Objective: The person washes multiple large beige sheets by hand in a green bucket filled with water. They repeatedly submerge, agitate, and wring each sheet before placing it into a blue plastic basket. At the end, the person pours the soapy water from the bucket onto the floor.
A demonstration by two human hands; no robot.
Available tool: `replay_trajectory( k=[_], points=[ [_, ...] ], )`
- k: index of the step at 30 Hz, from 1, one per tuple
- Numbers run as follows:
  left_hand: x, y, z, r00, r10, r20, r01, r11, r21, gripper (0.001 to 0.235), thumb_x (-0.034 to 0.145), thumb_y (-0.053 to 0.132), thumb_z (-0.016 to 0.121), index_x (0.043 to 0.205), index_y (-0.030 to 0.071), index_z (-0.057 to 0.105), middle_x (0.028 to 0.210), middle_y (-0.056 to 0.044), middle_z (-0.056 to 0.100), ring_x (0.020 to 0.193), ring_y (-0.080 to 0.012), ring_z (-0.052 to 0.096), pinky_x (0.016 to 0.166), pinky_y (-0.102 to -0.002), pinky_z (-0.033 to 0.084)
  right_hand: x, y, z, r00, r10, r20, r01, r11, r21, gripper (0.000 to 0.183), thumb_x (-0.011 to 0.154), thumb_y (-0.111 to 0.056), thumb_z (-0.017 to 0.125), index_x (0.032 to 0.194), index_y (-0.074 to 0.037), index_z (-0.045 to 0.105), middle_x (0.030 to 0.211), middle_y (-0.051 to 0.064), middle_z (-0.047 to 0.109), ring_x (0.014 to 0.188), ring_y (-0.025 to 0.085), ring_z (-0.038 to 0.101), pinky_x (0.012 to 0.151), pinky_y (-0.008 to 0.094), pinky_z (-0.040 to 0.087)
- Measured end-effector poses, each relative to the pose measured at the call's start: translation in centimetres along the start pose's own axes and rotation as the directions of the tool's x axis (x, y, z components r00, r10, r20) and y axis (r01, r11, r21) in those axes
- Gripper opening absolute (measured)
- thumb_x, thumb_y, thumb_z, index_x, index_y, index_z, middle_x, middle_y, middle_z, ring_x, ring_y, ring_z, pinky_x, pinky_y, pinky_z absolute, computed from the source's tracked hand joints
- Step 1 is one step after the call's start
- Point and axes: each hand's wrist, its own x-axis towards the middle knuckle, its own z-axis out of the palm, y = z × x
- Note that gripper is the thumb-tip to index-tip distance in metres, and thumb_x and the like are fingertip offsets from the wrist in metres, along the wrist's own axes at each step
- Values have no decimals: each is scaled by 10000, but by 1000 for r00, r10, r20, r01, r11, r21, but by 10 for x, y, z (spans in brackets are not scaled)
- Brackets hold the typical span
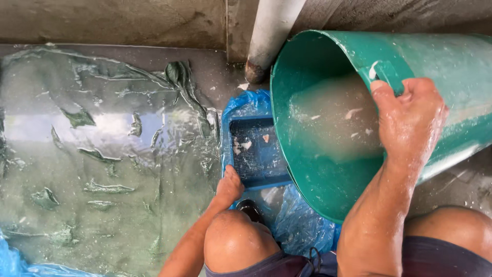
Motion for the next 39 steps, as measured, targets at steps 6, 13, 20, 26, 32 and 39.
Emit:
replay_trajectory(
  k=[6, 13, 20, 26, 32, 39],
  points=[
    [-16, 41, -73, 965, 100, -243, -43, 972, 229, 1258, 772, 659, 722, 1505, -159, 107, 1544, -325, 265, 1407, -499, 235, 1148, -579, 190, -21, 0, -14, 1000, 12, 23, -12, 999, -37, 474, 838, -270, 910, 1076, 60, 668, 798, 120, 636, 718, 196, 615, 678, 346, 490],
    [6, 129, -19, 927, 375, 18, -309, 789, -531, 989, 1044, 500, 437, 1535, -183, -85, 1573, -426, 123, 1465, -538, 233, 1204, -467, 246, -27, -5, -31, 985, -173, -27, 170, 982, -76, 439, 881, -190, 934, 1058, 72, 629, 967, 148, 603, 755, 208, 539, 659, 335, 443],
    [61, 158, 65, 907, 417, 62, -339, 808, -481, 839, 1065, 420, 415, 1430, -248, 61, 1344, -450, 412, 1333, -531, 455, 1132, -474, 372, -39, -6, -61, 983, 173, 64, -180, 973, 143, 283, 911, -176, 857, 997, -16, 641, 747, -18, 565, 647, 23, 470, 565, 211, 356],
    [87, 155, 68, 894, 425, 138, -349, 858, -378, 711, 1085, 428, 405, 1358, -212, 257, 1221, -430, 591, 1244, -551, 574, 1082, -531, 435, -48, -14, -73, 972, 224, 67, -233, 944, 232, 266, 902, -157, 834, 972, -41, 605, 758, -63, 577, 651, -10, 486, 595, 157, 390],
    [81, 153, 41, 927, 231, 294, -158, 955, -250, 745, 1025, 549, 409, 1450, -53, 303, 1461, -302, 482, 1379, -536, 376, 1145, -627, 271, -73, -19, -74, 969, 170, 179, -219, 928, 302, 227, 917, -98, 792, 1014, -33, 599, 769, -56, 559, 649, -8, 455, 576, 169, 349],
    [78, 162, 19, 924, 193, 330, -178, 981, -77, 676, 1022, 517, 422, 1505, 56, 315, 1583, -250, 264, 1377, -498, 289, 1158, -632, 164, -88, -11, -73, 958, 138, 251, -249, 836, 489, 254, 951, -58, 733, 1139, -24, 566, 904, -7, 657, 718, 11, 547, 679, 174, 438]
  ],
)
